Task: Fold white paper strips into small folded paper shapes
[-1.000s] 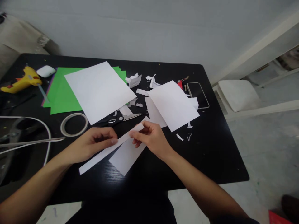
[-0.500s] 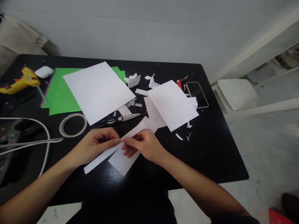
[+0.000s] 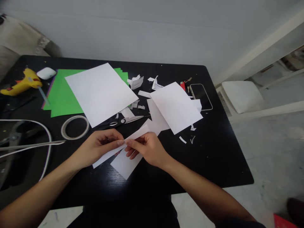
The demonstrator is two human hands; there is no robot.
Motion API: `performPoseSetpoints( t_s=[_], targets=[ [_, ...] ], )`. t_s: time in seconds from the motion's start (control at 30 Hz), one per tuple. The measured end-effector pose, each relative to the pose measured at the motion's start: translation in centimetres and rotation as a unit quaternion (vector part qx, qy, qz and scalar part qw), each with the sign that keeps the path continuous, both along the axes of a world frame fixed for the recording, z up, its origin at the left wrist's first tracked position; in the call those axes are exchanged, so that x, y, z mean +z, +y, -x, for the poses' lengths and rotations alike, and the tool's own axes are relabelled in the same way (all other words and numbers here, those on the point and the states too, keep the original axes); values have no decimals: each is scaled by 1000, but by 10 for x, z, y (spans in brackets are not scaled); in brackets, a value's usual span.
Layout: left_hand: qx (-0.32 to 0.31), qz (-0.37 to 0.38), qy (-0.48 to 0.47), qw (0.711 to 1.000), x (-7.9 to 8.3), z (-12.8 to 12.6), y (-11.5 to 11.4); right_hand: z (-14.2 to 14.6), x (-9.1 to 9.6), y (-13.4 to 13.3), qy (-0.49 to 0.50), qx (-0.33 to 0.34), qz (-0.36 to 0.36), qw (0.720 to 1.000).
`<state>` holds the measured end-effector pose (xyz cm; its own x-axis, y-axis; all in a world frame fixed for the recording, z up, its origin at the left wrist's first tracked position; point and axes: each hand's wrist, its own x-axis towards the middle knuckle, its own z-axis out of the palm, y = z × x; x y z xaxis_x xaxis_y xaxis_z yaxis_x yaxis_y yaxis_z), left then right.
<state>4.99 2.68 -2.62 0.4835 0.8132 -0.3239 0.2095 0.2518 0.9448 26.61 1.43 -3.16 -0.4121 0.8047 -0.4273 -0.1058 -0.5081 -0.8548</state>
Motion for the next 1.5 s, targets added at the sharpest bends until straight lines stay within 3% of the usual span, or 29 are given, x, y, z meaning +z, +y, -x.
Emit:
performPoseSetpoints(
  t_s=[0.3,0.8,1.03,1.5],
  targets=[
    [46,7,-20,999,-3,-4,-5,1,-1,-3,-17,-7,-21,1000],
    [49,-14,-14,999,2,-8,-9,4,0,-7,-31,-14,-61,998],
    [61,-25,14,998,2,-9,-10,3,0,-4,-9,-92,-100,991],
    [66,-35,8,997,-3,-9,-11,2,2,-3,-6,-74,-110,991]
  ],
)
